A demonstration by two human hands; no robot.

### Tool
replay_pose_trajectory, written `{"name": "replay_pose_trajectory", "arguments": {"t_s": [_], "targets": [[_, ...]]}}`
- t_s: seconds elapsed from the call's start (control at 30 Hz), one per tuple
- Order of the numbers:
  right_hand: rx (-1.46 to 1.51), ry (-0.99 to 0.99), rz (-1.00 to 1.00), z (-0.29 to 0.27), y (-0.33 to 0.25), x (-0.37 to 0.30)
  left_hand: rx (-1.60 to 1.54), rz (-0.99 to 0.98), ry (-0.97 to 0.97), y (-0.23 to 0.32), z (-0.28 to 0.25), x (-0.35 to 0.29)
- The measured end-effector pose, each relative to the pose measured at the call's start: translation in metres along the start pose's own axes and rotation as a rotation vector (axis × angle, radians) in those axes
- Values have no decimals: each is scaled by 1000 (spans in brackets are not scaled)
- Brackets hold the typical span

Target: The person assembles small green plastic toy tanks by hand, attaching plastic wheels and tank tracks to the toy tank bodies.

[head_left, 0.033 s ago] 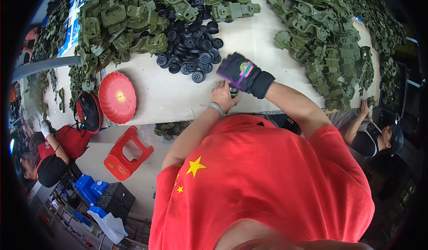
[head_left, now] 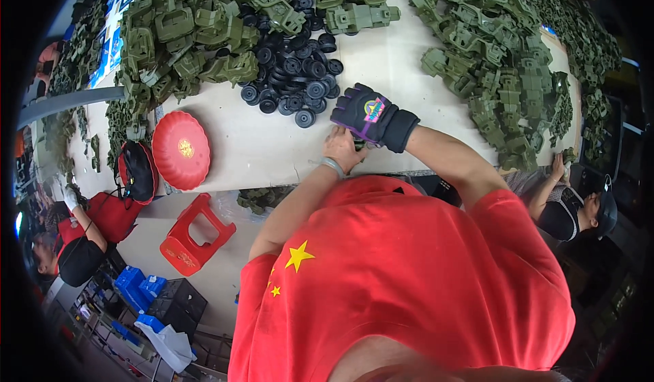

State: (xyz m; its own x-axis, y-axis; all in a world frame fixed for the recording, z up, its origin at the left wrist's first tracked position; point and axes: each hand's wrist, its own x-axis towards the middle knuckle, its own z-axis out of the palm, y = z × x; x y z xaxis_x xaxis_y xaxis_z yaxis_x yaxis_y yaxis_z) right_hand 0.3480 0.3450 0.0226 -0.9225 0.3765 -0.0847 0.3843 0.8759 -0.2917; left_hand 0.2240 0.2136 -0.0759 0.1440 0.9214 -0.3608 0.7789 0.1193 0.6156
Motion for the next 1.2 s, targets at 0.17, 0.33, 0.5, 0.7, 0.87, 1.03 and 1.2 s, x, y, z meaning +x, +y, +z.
{"name": "replay_pose_trajectory", "arguments": {"t_s": [0.17, 0.33, 0.5, 0.7, 0.87, 1.03, 1.2], "targets": [[-13, 97, 86, 13, 6, 2, -89, 69, 32, -4, 6, 0], [141, 204, 500, 30, 19, 8, -166, 87, 57, -3, 7, 1], [44, -81, 116, -7, 11, 15, -94, 34, 50, -7, 25, -1], [136, 94, 522, 34, 21, 10, -211, 31, 25, -2, 15, -1], [183, 292, 657, 35, 23, 8, -216, 62, 92, 8, 11, -2], [161, 187, 495, 22, 17, 18, -308, -101, 70, 8, 28, -5], [86, 212, 360, 3, 7, 67, -264, -209, 286, 16, 34, -3]]}}
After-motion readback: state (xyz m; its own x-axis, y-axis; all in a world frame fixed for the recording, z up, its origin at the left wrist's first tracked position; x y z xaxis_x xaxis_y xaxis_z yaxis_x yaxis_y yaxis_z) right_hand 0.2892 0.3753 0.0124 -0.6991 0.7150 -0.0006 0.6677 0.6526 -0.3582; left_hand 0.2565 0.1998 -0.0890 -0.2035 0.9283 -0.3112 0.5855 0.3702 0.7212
